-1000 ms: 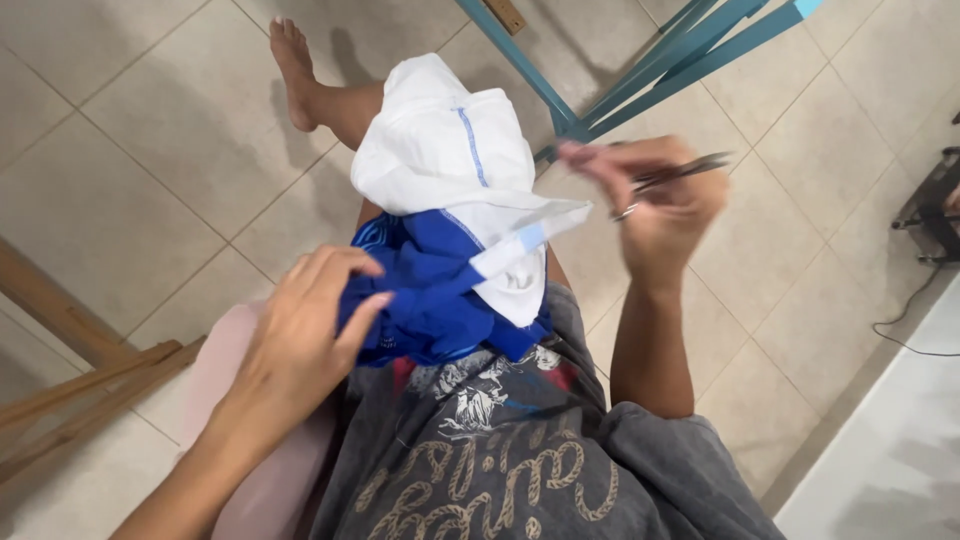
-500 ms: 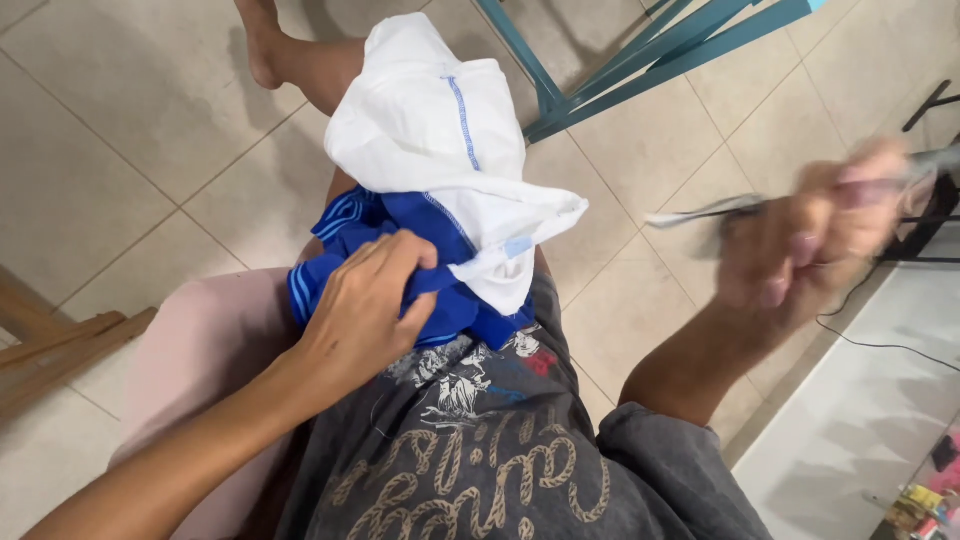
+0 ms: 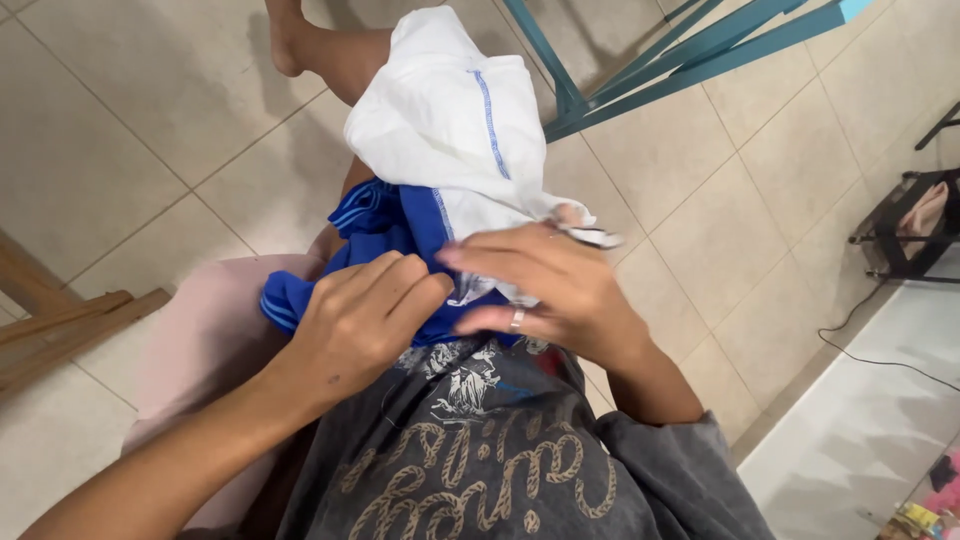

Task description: Removing threads from a white and blue garment using a small tool

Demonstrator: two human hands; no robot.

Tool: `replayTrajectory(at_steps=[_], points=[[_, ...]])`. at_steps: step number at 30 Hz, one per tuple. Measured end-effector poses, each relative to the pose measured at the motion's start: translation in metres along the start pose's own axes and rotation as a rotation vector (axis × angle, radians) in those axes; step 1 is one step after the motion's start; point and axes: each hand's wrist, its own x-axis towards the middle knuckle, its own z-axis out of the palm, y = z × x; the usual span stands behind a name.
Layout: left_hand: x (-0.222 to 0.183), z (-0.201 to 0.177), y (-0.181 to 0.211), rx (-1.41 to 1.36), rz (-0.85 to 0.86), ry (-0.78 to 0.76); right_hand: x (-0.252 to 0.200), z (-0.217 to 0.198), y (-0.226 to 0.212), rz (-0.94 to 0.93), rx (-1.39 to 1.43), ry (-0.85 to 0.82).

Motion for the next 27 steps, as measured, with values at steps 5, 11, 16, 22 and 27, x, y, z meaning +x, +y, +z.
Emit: replayTrajectory(at_steps=[5,11,16,22,27], points=[[0.001,-0.013,0.003,0.079,0.071,-0.025,-0.014,0.011,0.007,-0.017,0.129,-0.104],[-0.007,-0.015,0.005,-0.397,-0.227,-0.143,-0.015,0.002,-0.009,-0.018,0.128,-0.018],[0.005,-0.025,0.014,-0.287,0.005,-0.102,-0.027,0.017,-0.009,-0.016,0.173,0.023],[0.006,-0.023,0.015,-0.009,0.201,0.002,-0.037,0.022,-0.011,0.024,0.146,0.131],[0.004,-0.023,0.013,0.062,0.238,0.027,-0.071,0.021,0.014,-0.038,0.187,0.249]])
